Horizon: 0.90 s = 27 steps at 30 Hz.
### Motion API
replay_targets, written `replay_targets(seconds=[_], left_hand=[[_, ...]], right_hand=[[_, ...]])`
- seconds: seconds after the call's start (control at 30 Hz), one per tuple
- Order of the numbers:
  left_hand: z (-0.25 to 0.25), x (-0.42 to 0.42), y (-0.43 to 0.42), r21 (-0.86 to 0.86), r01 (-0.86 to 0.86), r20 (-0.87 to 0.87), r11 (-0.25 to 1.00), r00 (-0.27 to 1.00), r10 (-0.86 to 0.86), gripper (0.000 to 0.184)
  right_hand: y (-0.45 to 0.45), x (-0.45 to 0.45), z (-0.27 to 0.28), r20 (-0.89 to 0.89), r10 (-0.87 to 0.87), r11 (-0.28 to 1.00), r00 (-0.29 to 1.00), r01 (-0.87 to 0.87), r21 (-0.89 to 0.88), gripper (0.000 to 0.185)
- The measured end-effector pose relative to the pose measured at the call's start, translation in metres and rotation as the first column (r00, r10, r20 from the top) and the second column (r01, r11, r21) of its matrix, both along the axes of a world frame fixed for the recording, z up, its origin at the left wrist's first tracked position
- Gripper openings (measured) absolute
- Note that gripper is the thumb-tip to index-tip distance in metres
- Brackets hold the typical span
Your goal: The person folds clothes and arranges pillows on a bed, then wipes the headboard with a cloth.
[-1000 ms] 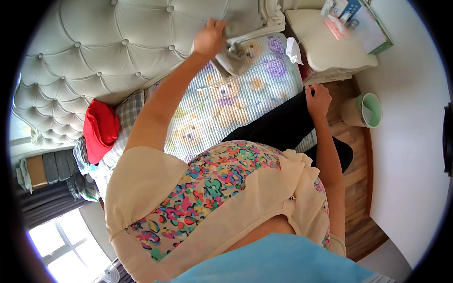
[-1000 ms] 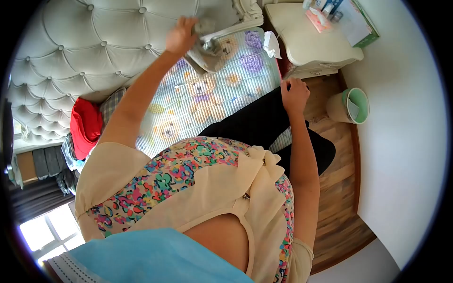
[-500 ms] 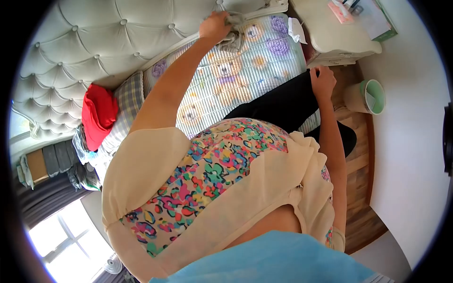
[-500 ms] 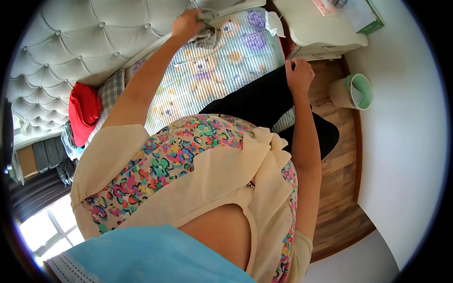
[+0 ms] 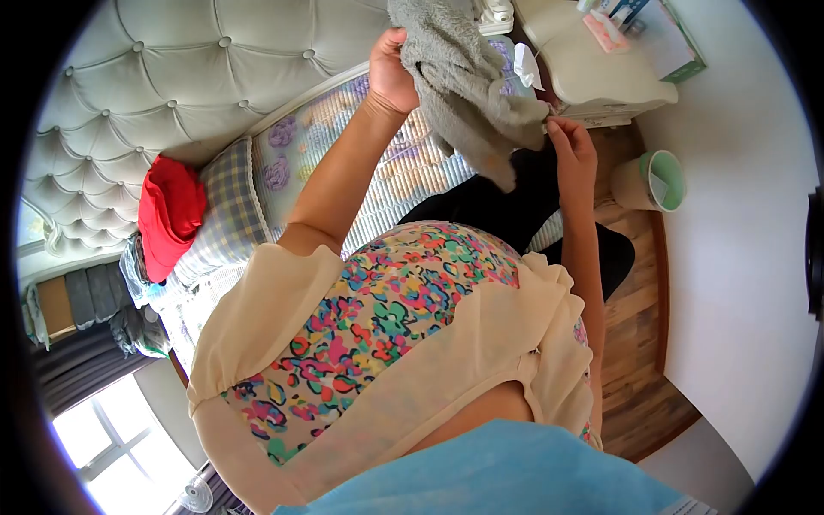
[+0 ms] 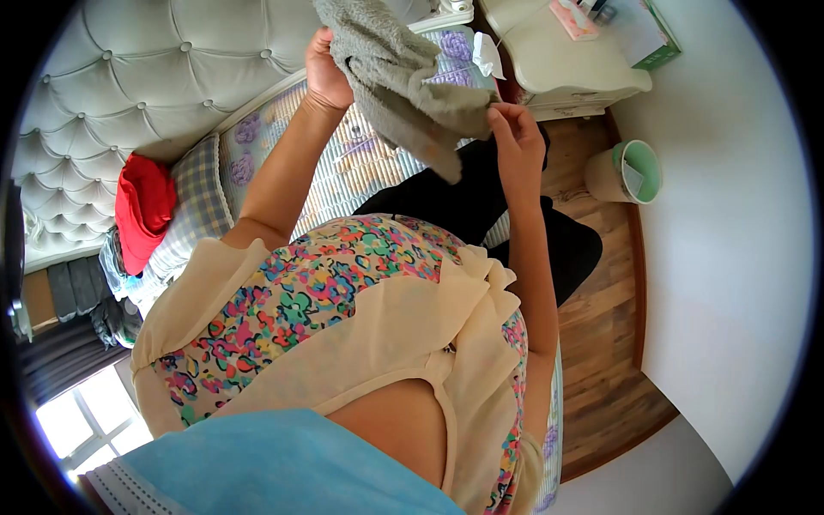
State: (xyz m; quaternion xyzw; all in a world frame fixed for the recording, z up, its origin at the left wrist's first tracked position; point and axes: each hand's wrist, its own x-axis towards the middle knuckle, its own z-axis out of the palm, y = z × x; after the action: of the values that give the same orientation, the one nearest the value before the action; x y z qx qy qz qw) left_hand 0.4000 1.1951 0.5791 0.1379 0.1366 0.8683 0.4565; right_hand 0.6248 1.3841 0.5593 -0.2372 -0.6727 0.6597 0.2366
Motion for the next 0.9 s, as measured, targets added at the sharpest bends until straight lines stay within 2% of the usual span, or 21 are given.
replay_targets(seconds=[0.03, 0.07, 0.1, 0.17, 0.2, 0.27, 0.3, 0.37, 0.4, 0.43, 0.47, 0.5, 0.53, 0.57, 0.63, 0.67, 0.7, 0.77, 0.8, 0.87, 0.9], left_hand=[[0.002, 0.004, 0.004, 0.118, 0.056, 0.033, 0.991, 0.998, -0.060, 0.049], [0.004, 0.009, 0.010, 0.101, 0.018, 0.093, 0.995, 0.995, -0.027, 0.046], [0.003, 0.009, 0.012, 0.105, 0.016, 0.094, 0.994, 0.995, -0.026, 0.046], [-0.003, 0.008, 0.016, 0.242, 0.155, 0.034, 0.958, 0.985, -0.168, 0.042], [0.001, 0.012, 0.016, 0.263, 0.173, 0.019, 0.949, 0.983, -0.184, 0.040], [0.010, 0.021, 0.015, 0.220, 0.141, 0.039, 0.965, 0.987, -0.154, 0.041], [0.016, 0.024, 0.015, 0.176, 0.111, 0.057, 0.978, 0.991, -0.123, 0.043], [0.021, 0.028, 0.012, 0.089, 0.107, 0.091, 0.990, 0.989, -0.115, 0.048], [0.024, 0.032, 0.016, -0.092, 0.033, 0.047, 0.995, 0.998, -0.029, 0.047], [0.030, 0.038, 0.021, -0.262, -0.045, -0.013, 0.964, 0.999, 0.043, 0.046], [0.038, 0.045, 0.020, -0.322, -0.062, -0.201, 0.945, 0.980, -0.004, 0.046], [0.050, 0.056, 0.020, -0.355, -0.017, -0.258, 0.935, 0.963, -0.081, 0.049], [0.050, 0.059, 0.023, -0.390, -0.029, -0.364, 0.920, 0.923, -0.125, 0.048], [0.049, 0.062, 0.025, -0.423, -0.047, -0.463, 0.905, 0.870, -0.171, 0.048], [0.045, 0.063, 0.027, -0.430, -0.055, -0.485, 0.901, 0.856, -0.179, 0.045], [0.043, 0.061, 0.027, -0.437, -0.072, -0.513, 0.897, 0.839, -0.183, 0.042], [0.037, 0.055, 0.027, -0.435, -0.069, -0.512, 0.898, 0.839, -0.183, 0.042], [0.022, 0.039, 0.025, -0.481, -0.047, -0.371, 0.876, 0.916, -0.155, 0.035], [0.032, 0.042, 0.022, -0.476, -0.081, -0.355, 0.876, 0.929, -0.107, 0.032], [0.031, 0.034, 0.016, -0.480, -0.085, -0.359, 0.873, 0.927, -0.107, 0.031], [0.033, 0.033, 0.016, -0.488, -0.089, -0.359, 0.868, 0.927, -0.106, 0.031]], right_hand=[[-0.007, 0.002, 0.013, 0.002, -0.002, 1.000, 1.000, 0.002, 0.006, 0.018], [-0.012, 0.003, 0.025, -0.050, 0.004, 0.995, 0.999, 0.001, 0.098, 0.018], [-0.018, 0.004, 0.035, -0.100, 0.016, 0.984, 0.995, 0.002, 0.180, 0.018], [-0.028, 0.004, 0.047, -0.132, 0.038, 0.988, 0.991, -0.017, 0.156, 0.020], [-0.034, 0.003, 0.052, -0.178, 0.084, 0.974, 0.981, -0.043, 0.220, 0.020], [-0.040, 0.005, 0.057, -0.194, 0.204, 0.931, 0.960, -0.129, 0.341, 0.032], [-0.044, 0.003, 0.060, -0.192, 0.202, 0.932, 0.960, -0.128, 0.340, 0.032], [-0.057, -0.001, 0.064, -0.200, 0.253, 0.922, 0.946, -0.173, 0.346, 0.053], [-0.060, -0.001, 0.068, -0.163, 0.281, 0.930, 0.946, -0.226, 0.291, 0.072], [-0.062, -0.003, 0.062, -0.154, 0.269, 0.932, 0.951, -0.217, 0.290, 0.072], [-0.062, -0.005, 0.052, -0.166, 0.276, 0.953, 0.947, -0.247, 0.175, 0.075], [-0.063, -0.007, 0.048, -0.181, 0.280, 0.960, 0.943, -0.274, 0.059, 0.078], [-0.061, -0.006, 0.047, -0.139, 0.239, 0.971, 0.961, -0.235, 0.046, 0.066], [-0.058, -0.005, 0.048, -0.131, 0.232, 0.973, 0.964, -0.228, 0.043, 0.066], [-0.046, -0.005, 0.050, -0.128, 0.173, 0.985, 0.977, -0.174, 0.002, 0.051], [-0.039, -0.004, 0.044, -0.099, 0.080, 0.985, 0.992, -0.093, -0.144, 0.037], [-0.030, -0.001, 0.044, -0.097, 0.078, 0.986, 0.992, -0.091, -0.142, 0.037], [-0.012, 0.005, 0.048, -0.144, -0.173, 0.872, 0.974, 0.083, -0.483, 0.035], [-0.003, 0.010, 0.051, -0.143, -0.176, 0.872, 0.974, 0.087, -0.481, 0.035], [0.015, 0.015, 0.063, -0.320, -0.163, 0.775, 0.933, -0.080, -0.627, 0.034], [0.019, 0.018, 0.071, -0.319, -0.168, 0.777, 0.933, -0.074, -0.626, 0.034]])
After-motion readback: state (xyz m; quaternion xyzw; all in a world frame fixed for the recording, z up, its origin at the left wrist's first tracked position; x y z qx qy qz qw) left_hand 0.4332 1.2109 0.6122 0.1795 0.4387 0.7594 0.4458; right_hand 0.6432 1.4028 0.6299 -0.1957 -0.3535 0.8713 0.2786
